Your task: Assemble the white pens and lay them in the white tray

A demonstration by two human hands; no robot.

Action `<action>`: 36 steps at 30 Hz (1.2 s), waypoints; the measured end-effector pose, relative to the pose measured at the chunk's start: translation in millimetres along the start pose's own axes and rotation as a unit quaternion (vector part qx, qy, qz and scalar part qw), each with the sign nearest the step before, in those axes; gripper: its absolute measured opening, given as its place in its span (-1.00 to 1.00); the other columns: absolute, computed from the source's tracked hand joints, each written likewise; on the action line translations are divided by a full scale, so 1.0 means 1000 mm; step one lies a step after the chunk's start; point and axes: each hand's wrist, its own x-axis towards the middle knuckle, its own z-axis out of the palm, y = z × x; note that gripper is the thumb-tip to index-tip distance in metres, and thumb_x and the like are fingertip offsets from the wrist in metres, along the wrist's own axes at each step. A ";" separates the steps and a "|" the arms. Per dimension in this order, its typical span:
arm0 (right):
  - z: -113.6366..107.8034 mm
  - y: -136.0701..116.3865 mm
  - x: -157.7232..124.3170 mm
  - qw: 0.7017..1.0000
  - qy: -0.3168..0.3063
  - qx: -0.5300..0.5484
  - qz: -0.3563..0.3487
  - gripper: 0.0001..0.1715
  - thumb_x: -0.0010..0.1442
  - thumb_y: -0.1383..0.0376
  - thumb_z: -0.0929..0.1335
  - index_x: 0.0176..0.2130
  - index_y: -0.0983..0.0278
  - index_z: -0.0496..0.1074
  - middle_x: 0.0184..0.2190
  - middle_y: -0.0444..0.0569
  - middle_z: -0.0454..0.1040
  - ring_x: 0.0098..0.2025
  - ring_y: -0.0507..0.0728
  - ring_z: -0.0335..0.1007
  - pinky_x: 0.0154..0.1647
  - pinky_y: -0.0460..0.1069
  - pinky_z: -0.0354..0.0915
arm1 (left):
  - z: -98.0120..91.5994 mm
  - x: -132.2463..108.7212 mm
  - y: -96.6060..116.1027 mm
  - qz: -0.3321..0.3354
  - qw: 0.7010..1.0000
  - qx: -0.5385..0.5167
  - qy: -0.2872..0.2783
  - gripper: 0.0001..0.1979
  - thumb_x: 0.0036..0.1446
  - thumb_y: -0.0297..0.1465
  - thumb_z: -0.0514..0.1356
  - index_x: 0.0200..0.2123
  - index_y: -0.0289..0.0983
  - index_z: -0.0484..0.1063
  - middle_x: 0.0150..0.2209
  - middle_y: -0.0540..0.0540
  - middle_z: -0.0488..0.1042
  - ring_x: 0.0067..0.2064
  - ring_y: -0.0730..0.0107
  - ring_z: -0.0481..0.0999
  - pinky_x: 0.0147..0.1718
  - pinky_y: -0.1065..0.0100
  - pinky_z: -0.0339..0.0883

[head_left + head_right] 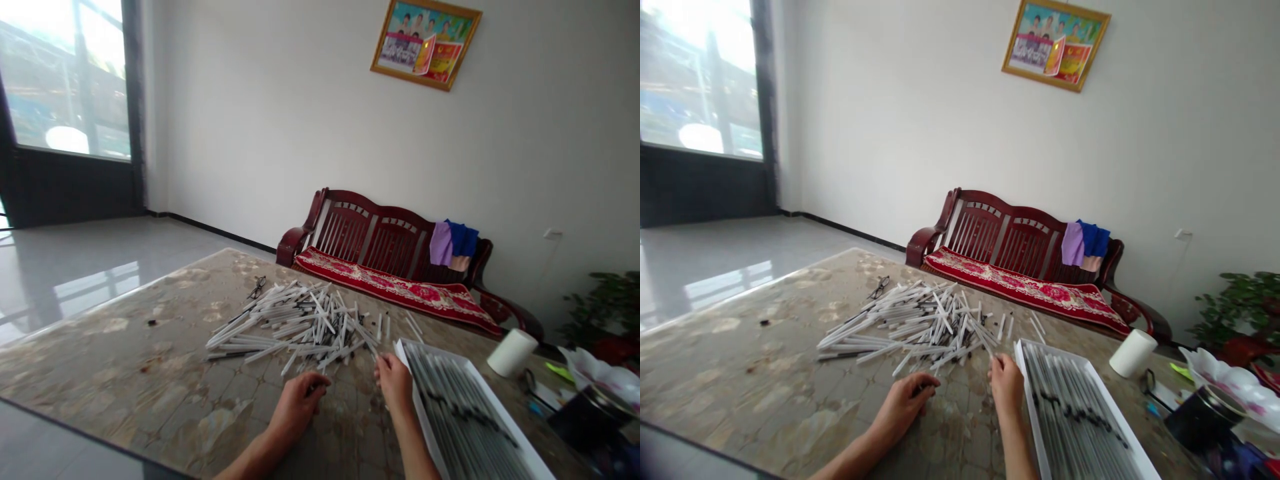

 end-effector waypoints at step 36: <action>0.015 0.019 -0.020 0.991 0.038 0.108 0.070 -0.56 0.23 -0.06 0.08 -0.42 0.15 0.24 -0.54 -0.08 0.44 -0.58 0.10 0.40 -0.67 -0.06 0.21 | -0.014 0.004 0.019 -0.059 0.952 -0.215 0.209 -0.48 -0.15 0.10 0.26 -0.45 -0.27 0.40 -0.58 0.02 0.44 -0.62 0.44 0.38 -0.67 0.43 0.24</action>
